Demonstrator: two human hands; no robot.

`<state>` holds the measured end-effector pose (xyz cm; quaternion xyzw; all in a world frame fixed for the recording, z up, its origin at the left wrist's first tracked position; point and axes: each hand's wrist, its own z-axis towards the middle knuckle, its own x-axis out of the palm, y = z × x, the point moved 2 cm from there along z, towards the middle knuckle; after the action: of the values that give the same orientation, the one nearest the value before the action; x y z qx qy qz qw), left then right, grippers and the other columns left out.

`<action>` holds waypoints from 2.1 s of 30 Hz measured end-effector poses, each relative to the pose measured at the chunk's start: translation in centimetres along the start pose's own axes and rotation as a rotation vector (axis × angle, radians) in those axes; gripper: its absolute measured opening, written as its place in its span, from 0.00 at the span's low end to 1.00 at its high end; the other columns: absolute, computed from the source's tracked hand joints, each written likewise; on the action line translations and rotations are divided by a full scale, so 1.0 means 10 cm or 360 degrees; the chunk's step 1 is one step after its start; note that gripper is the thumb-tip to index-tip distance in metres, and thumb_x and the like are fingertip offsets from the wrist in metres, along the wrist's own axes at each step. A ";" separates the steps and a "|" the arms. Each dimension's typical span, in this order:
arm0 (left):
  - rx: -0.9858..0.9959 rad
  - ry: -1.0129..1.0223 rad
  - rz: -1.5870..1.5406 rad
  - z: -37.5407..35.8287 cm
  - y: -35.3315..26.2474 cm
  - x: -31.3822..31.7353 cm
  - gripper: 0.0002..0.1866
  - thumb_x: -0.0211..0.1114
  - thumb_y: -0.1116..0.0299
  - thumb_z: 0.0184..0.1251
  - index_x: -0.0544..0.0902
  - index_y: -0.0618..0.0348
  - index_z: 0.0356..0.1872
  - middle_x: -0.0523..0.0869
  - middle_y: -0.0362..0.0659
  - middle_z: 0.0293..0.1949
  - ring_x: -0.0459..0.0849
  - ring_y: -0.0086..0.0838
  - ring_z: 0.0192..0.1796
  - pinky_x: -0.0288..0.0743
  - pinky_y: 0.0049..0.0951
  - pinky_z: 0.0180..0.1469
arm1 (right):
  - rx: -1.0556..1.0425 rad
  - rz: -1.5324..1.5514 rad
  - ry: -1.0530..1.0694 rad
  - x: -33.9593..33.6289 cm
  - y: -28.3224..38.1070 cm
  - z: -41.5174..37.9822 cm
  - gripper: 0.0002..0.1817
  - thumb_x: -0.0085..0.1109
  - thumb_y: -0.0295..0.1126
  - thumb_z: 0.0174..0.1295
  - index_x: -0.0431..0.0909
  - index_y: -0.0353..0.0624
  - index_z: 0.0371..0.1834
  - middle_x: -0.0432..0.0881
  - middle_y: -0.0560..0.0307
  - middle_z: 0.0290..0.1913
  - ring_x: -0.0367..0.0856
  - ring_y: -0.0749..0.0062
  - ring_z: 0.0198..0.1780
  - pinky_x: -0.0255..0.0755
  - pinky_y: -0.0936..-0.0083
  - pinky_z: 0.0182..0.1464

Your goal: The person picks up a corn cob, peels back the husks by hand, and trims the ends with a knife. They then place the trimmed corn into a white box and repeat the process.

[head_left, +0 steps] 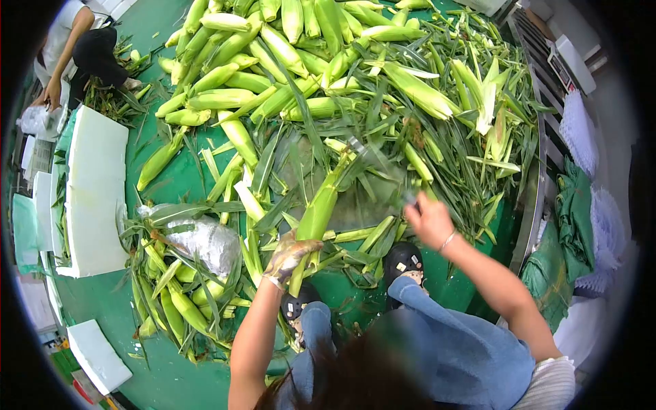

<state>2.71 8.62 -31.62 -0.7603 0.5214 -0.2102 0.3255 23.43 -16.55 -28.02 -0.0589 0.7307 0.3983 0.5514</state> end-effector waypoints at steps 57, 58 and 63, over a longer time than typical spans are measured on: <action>0.0490 -0.1014 0.1309 0.13 0.71 0.30 0.32 0.71 0.47 0.56 0.74 0.61 0.52 0.83 0.54 0.41 0.83 0.50 0.42 0.78 0.43 0.44 | 0.0337 0.0277 0.0472 0.71 0.27 0.60 0.28 0.56 0.51 0.66 0.79 0.31 0.26 0.81 0.35 0.25 0.82 0.40 0.30 0.76 0.54 0.37; 0.0381 -0.0894 0.1309 0.23 0.84 0.32 0.30 0.70 0.46 0.56 0.74 0.58 0.51 0.83 0.53 0.38 0.83 0.49 0.40 0.77 0.44 0.44 | 0.0346 0.0421 0.0515 0.69 0.24 0.67 0.29 0.56 0.52 0.65 0.79 0.31 0.23 0.81 0.39 0.21 0.83 0.46 0.27 0.75 0.57 0.34; 0.0531 -0.0836 0.1211 0.47 0.98 0.10 0.15 0.59 0.57 0.67 0.79 0.59 0.43 0.85 0.51 0.37 0.86 0.47 0.38 0.79 0.45 0.36 | 0.0098 0.0834 -0.0017 -0.12 0.77 0.60 0.23 0.59 0.46 0.67 0.74 0.37 0.23 0.69 0.59 0.14 0.64 0.75 0.17 0.61 0.72 0.22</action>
<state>-0.29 6.58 -41.93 -0.4808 0.6216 0.0418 0.6170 24.39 -7.85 -23.43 0.1511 0.7299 0.5055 0.4347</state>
